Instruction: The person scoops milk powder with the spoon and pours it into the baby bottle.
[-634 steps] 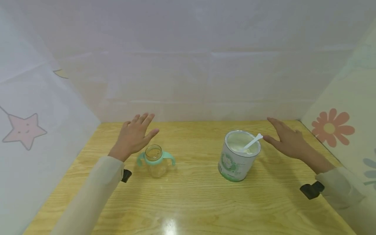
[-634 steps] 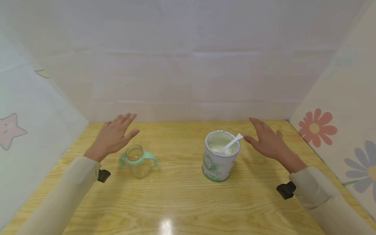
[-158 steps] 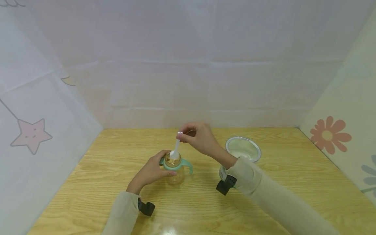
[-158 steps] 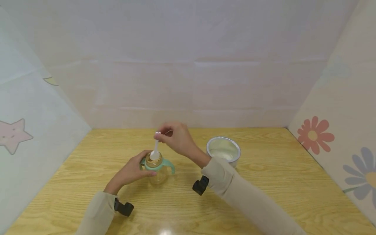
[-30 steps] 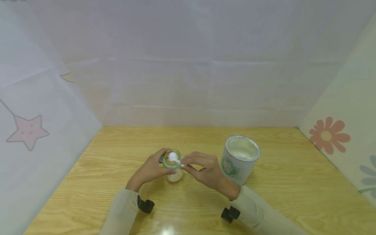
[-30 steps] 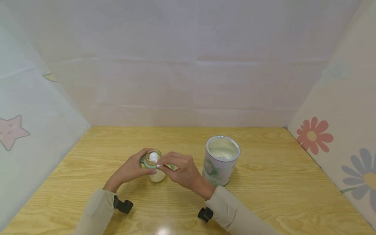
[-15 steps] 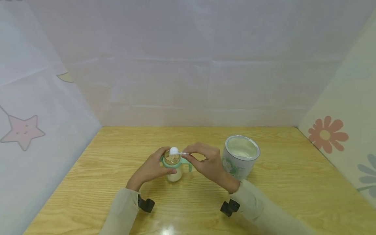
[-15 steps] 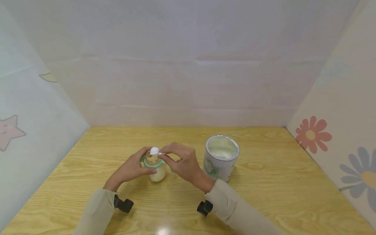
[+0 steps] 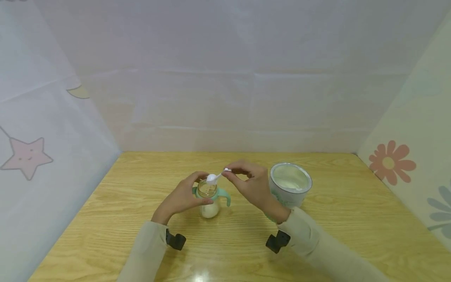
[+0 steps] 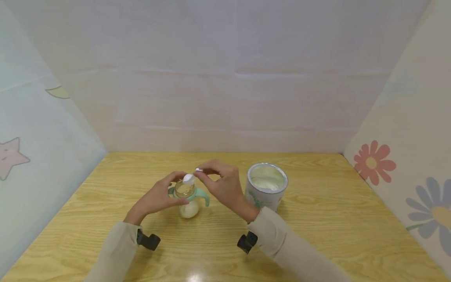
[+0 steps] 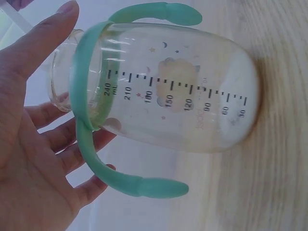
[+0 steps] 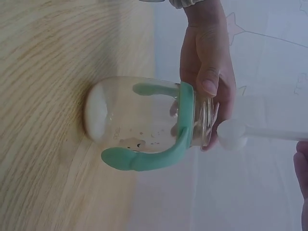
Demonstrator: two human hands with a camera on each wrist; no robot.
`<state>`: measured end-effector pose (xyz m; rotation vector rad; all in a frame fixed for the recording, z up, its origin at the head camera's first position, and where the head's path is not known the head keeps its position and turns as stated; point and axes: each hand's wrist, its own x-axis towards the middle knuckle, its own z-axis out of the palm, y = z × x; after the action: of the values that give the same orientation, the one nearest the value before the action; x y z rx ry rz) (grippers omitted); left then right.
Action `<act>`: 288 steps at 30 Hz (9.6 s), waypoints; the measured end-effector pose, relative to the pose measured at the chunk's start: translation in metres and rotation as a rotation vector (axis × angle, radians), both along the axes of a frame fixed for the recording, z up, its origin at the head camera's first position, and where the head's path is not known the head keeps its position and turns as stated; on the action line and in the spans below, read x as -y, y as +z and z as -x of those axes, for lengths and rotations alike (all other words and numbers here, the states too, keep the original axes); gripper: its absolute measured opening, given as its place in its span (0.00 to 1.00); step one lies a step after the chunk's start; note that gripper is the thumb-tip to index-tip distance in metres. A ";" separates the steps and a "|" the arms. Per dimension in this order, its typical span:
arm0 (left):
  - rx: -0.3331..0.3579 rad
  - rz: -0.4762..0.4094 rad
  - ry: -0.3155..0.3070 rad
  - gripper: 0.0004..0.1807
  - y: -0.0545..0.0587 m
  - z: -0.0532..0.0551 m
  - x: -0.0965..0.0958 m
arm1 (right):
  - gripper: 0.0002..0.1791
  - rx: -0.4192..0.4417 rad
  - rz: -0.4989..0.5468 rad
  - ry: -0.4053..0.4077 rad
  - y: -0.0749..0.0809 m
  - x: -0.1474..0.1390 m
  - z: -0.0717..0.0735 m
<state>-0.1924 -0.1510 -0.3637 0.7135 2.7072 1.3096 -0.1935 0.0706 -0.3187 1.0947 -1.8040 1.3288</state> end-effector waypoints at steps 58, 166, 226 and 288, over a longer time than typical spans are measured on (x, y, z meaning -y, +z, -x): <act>-0.030 0.163 -0.092 0.45 0.034 0.023 -0.067 | 0.06 0.121 -0.088 -0.288 0.047 -0.087 0.001; 0.061 -0.099 -0.205 0.52 -0.022 0.027 -0.155 | 0.03 0.406 -0.390 -0.387 -0.002 -0.107 0.015; 0.031 -0.080 -0.168 0.52 -0.027 0.027 -0.156 | 0.02 0.419 -0.375 -0.340 0.037 -0.125 -0.002; -0.077 0.110 -0.117 0.36 0.012 0.026 -0.102 | 0.06 0.392 -0.330 -0.418 0.071 -0.123 0.024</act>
<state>-0.2181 -0.0486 -0.3516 0.9126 2.7239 1.1217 -0.2180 0.1932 -0.2473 0.5768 -2.4450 1.0637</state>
